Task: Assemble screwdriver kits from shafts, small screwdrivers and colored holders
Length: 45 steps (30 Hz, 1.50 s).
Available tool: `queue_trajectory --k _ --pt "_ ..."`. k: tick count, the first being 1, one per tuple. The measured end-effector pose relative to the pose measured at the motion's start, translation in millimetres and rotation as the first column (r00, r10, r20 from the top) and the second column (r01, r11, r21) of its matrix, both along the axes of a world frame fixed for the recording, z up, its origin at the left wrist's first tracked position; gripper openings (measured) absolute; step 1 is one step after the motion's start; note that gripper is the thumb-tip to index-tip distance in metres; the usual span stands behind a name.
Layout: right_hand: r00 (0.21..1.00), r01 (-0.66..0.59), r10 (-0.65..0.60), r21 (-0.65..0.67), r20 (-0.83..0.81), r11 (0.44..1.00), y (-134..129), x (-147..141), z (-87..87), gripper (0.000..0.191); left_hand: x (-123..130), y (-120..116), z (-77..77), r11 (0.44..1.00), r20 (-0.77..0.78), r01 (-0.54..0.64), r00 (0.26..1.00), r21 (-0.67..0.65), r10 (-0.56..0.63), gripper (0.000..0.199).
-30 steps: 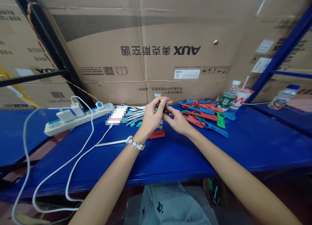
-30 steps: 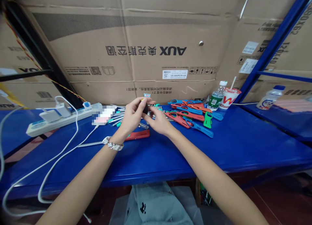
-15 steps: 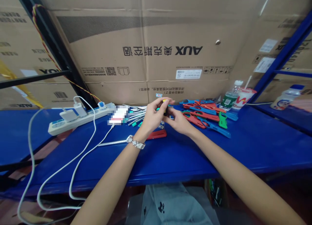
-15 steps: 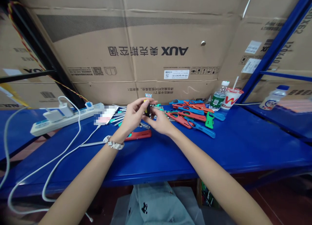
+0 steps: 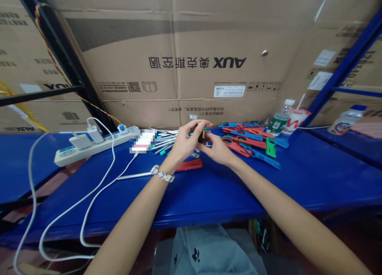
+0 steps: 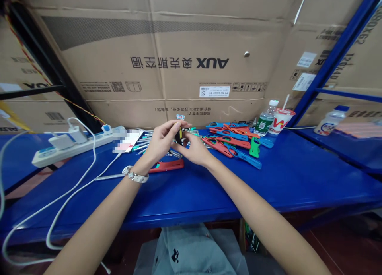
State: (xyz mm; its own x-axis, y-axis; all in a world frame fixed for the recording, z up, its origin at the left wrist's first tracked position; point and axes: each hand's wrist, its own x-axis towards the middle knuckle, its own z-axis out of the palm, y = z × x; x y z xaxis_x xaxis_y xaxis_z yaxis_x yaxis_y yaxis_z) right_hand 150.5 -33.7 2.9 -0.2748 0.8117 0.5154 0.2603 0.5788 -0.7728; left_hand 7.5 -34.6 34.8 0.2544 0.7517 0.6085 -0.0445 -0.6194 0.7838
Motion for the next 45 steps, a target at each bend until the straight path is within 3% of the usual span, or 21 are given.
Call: queue_trajectory --k 2,4,10,12,15,20,22,26,29,32,34,41,45 --pt "0.993 -0.119 0.119 -0.032 -0.008 0.992 -3.9 3.8 4.5 0.033 -5.1 -0.2 1.3 1.000 -0.088 0.001 0.996 0.020 0.001 0.036" --pt "0.988 -0.151 0.152 -0.038 0.009 0.988 -5.0 6.9 7.3 0.031 -5.5 0.1 0.7 0.999 -0.093 -0.032 0.995 0.026 0.034 0.038" --pt "0.998 0.056 -0.056 0.025 0.016 0.998 3.0 0.7 -0.9 0.039 9.5 1.1 -4.7 0.965 0.134 -0.262 0.957 0.024 0.257 0.035" --pt "0.994 0.105 -0.105 0.014 0.005 0.994 3.6 -3.2 -4.3 0.042 10.4 0.2 -4.7 0.971 0.134 -0.239 0.963 0.022 0.234 0.032" --pt "0.991 0.132 -0.132 0.021 -0.001 0.991 0.8 -4.0 -4.4 0.036 5.9 -1.5 -3.3 0.993 0.061 -0.115 0.991 -0.008 0.115 0.030" --pt "0.991 -0.137 0.137 -0.007 0.003 0.991 -4.3 7.1 3.5 0.032 -3.5 0.8 -3.7 0.999 -0.044 0.037 0.998 -0.037 -0.038 0.038" --pt "0.989 -0.146 0.146 -0.024 0.014 0.989 -3.4 11.1 4.6 0.033 -7.1 2.9 -5.7 1.000 -0.072 0.015 0.997 -0.025 -0.017 0.037" --pt "0.997 -0.067 0.066 -0.026 -0.030 0.997 1.0 11.1 1.4 0.034 -22.2 2.6 -15.5 0.978 -0.098 -0.205 0.973 0.040 0.208 0.032" --pt "0.989 -0.091 0.075 -0.119 -0.130 0.989 0.5 2.9 -2.1 0.042 -39.3 -3.9 -30.7 0.952 -0.273 -0.285 0.912 0.113 0.305 0.028" --pt "0.977 -0.113 0.064 -0.238 -0.203 0.965 -4.4 -6.7 -4.1 0.047 -51.9 -12.8 -49.3 0.973 -0.508 -0.143 0.833 0.184 0.219 0.024" --pt "0.972 -0.116 0.053 -0.271 -0.230 0.956 -7.9 -9.5 -4.6 0.046 -55.0 -16.9 -59.1 0.979 -0.584 -0.083 0.792 0.185 0.177 0.025" --pt "0.950 -0.273 0.195 -0.340 -0.245 0.900 -10.2 3.7 -2.9 0.047 -51.7 -14.7 -66.3 0.995 -0.586 -0.043 0.806 0.087 0.086 0.026" --pt "0.972 -0.199 0.153 -0.274 -0.180 0.941 -6.7 2.0 -1.6 0.035 -51.7 -13.4 -68.3 0.995 -0.548 -0.066 0.831 0.077 0.098 0.025"
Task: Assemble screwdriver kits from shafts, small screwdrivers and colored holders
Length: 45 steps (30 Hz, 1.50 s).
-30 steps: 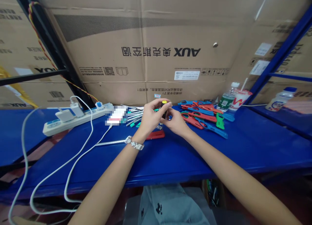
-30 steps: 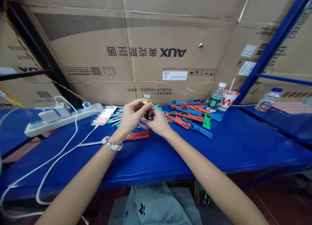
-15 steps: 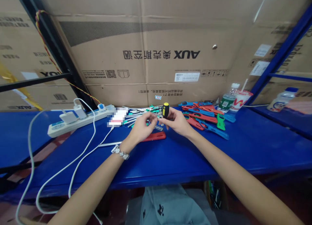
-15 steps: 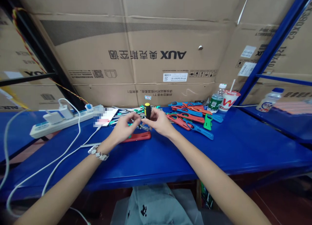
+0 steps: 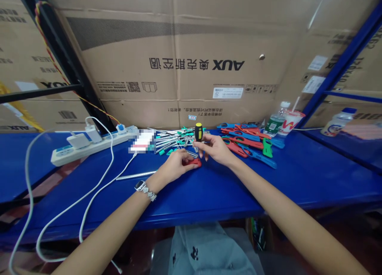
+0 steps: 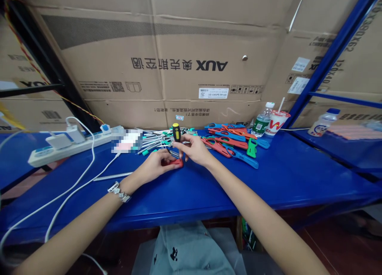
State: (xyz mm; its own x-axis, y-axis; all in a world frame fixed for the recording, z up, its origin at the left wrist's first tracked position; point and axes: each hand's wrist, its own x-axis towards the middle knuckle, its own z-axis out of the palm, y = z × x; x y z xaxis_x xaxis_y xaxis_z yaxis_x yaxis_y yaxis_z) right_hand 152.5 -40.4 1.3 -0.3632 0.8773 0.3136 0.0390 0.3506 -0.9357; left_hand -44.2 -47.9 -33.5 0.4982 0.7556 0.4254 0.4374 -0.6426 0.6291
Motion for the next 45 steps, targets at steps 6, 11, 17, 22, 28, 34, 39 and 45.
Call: queue_trajectory --k 6,11,17,22,28,34,39,45 --pt "0.984 0.144 -0.140 0.035 -0.109 0.989 -1.4 -13.7 -5.4 0.043 0.1 -1.7 0.3 0.999 -0.028 -0.006 1.000 -0.042 0.005 0.029" --pt "0.993 0.057 -0.057 -0.009 -0.102 0.998 -4.0 -10.4 -9.4 0.041 -0.4 -2.4 2.6 0.997 -0.085 -0.044 0.996 -0.069 0.038 0.024" --pt "0.999 0.003 -0.002 0.032 -0.042 0.999 0.5 -2.9 -8.7 0.036 0.3 -2.8 2.7 0.997 -0.107 -0.046 0.993 -0.068 0.038 0.023" --pt "0.981 0.165 -0.155 0.087 -0.115 0.982 -0.3 -14.7 -13.0 0.051 -0.3 -1.8 0.2 0.998 -0.082 -0.040 0.996 -0.044 0.036 0.028" --pt "0.934 0.342 -0.328 0.081 -0.144 0.936 -2.4 -8.3 -5.0 0.045 -1.6 0.5 -2.4 0.999 -0.106 -0.051 0.993 -0.007 0.050 0.028" --pt "0.782 0.395 -0.474 0.268 0.405 0.879 -14.3 22.6 -4.2 0.041 1.6 -4.1 0.1 0.998 -0.185 -0.037 0.982 0.048 0.045 0.030" --pt "0.409 0.285 -0.491 0.403 0.769 0.870 -27.1 32.4 -16.0 0.037 -6.1 -14.9 17.5 0.972 -0.208 -0.086 0.969 0.218 0.133 0.041" --pt "0.322 0.271 -0.460 0.385 0.828 0.882 -32.6 28.1 -14.5 0.032 -51.1 -25.4 21.9 0.975 -0.474 -0.099 0.861 0.199 0.184 0.054"
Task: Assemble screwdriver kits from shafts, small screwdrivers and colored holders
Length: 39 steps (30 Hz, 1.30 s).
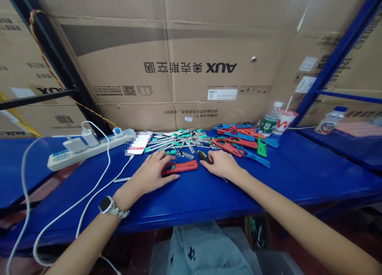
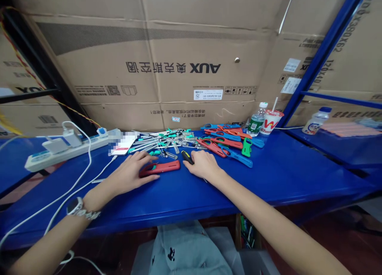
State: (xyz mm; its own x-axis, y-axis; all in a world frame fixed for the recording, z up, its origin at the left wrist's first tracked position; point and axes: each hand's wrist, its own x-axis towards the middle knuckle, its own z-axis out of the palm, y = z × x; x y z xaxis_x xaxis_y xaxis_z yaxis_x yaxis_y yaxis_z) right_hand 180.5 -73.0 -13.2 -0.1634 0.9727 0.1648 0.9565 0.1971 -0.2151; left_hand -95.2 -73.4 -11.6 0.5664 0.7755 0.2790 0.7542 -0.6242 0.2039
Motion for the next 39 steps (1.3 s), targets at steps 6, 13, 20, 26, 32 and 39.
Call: queue_trajectory --k 6,13,20,26,32,39 --pt "0.985 -0.151 0.167 0.266 -0.035 0.952 -7.5 -4.8 4.1 0.031 -10.0 4.1 -5.4 0.997 -0.036 0.081 0.996 -0.020 -0.081 0.035" --pt "0.824 -0.555 0.566 0.224 0.017 0.801 -6.1 -17.5 7.9 0.040 9.3 0.9 6.8 0.993 0.077 0.122 0.990 0.004 -0.122 0.033" --pt "0.837 -0.503 0.538 0.250 -0.096 0.827 32.3 -0.8 12.5 0.031 7.0 36.3 26.7 0.991 0.042 0.100 0.994 0.084 -0.104 0.036" --pt "0.907 -0.388 0.419 0.292 -0.048 0.874 75.6 34.6 23.2 0.031 -3.6 89.3 39.4 0.927 0.149 -0.134 0.985 0.351 0.086 0.027" --pt "0.936 -0.303 0.346 0.355 -0.063 0.884 118.4 71.4 37.3 0.034 6.4 134.2 26.1 0.899 0.482 -0.344 0.857 0.269 0.184 0.025" --pt "0.935 -0.337 0.354 0.313 0.000 0.888 152.7 73.5 45.3 0.034 46.4 181.8 17.9 0.997 0.079 -0.011 0.997 -0.072 0.017 0.052"
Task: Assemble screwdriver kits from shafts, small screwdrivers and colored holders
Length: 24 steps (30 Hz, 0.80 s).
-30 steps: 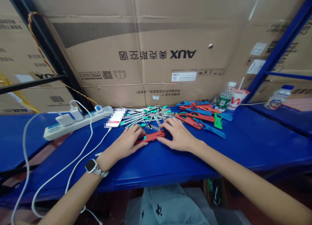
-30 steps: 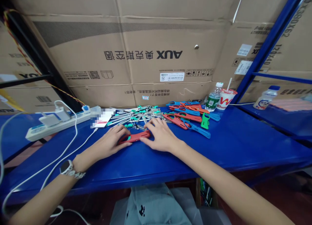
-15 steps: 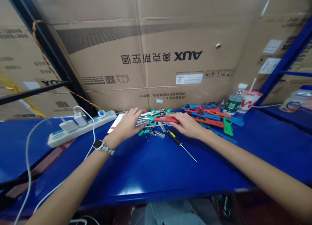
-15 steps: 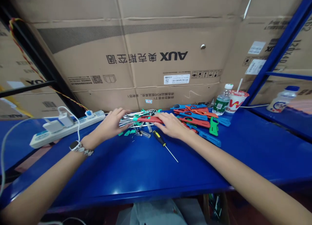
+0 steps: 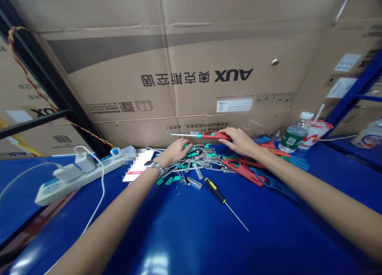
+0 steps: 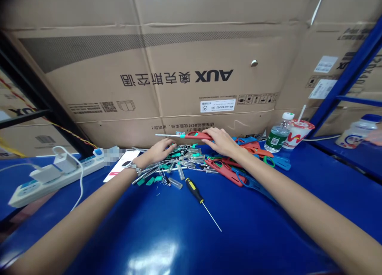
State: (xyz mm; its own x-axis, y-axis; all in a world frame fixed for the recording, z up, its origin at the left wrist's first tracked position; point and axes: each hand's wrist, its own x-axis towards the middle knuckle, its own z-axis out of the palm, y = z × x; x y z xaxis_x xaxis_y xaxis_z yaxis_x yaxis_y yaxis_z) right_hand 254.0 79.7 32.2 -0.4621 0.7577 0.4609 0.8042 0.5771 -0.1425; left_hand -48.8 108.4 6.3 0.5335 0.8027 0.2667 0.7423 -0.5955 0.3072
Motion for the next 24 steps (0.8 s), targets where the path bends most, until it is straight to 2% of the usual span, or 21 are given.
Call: queue_trajectory --k 2,4,9,19,24 --pt "1.000 -0.007 0.007 0.014 0.005 1.000 6.2 -5.3 -0.1 0.032 14.9 8.7 0.4 0.995 -0.061 -0.040 0.998 -0.092 0.034 0.057" --pt "1.000 -0.002 0.001 0.030 0.013 1.000 11.2 -10.2 -0.5 0.030 26.3 12.6 0.6 0.990 -0.122 -0.051 0.992 -0.129 0.036 0.061" --pt "0.996 0.051 -0.055 0.058 0.074 0.997 22.2 -18.2 -1.6 0.030 34.7 6.9 -2.9 0.994 -0.228 -0.076 0.972 -0.074 0.057 0.065" --pt "0.943 0.084 -0.094 0.044 0.319 0.996 35.0 -47.0 -9.6 0.024 35.1 -29.7 -6.7 0.996 -0.151 -0.023 0.989 -0.084 0.010 0.061" --pt "0.907 0.088 -0.099 0.046 0.409 0.995 40.0 -61.6 -10.7 0.021 37.0 -37.3 -6.3 0.994 -0.139 -0.052 0.990 -0.101 0.038 0.063"
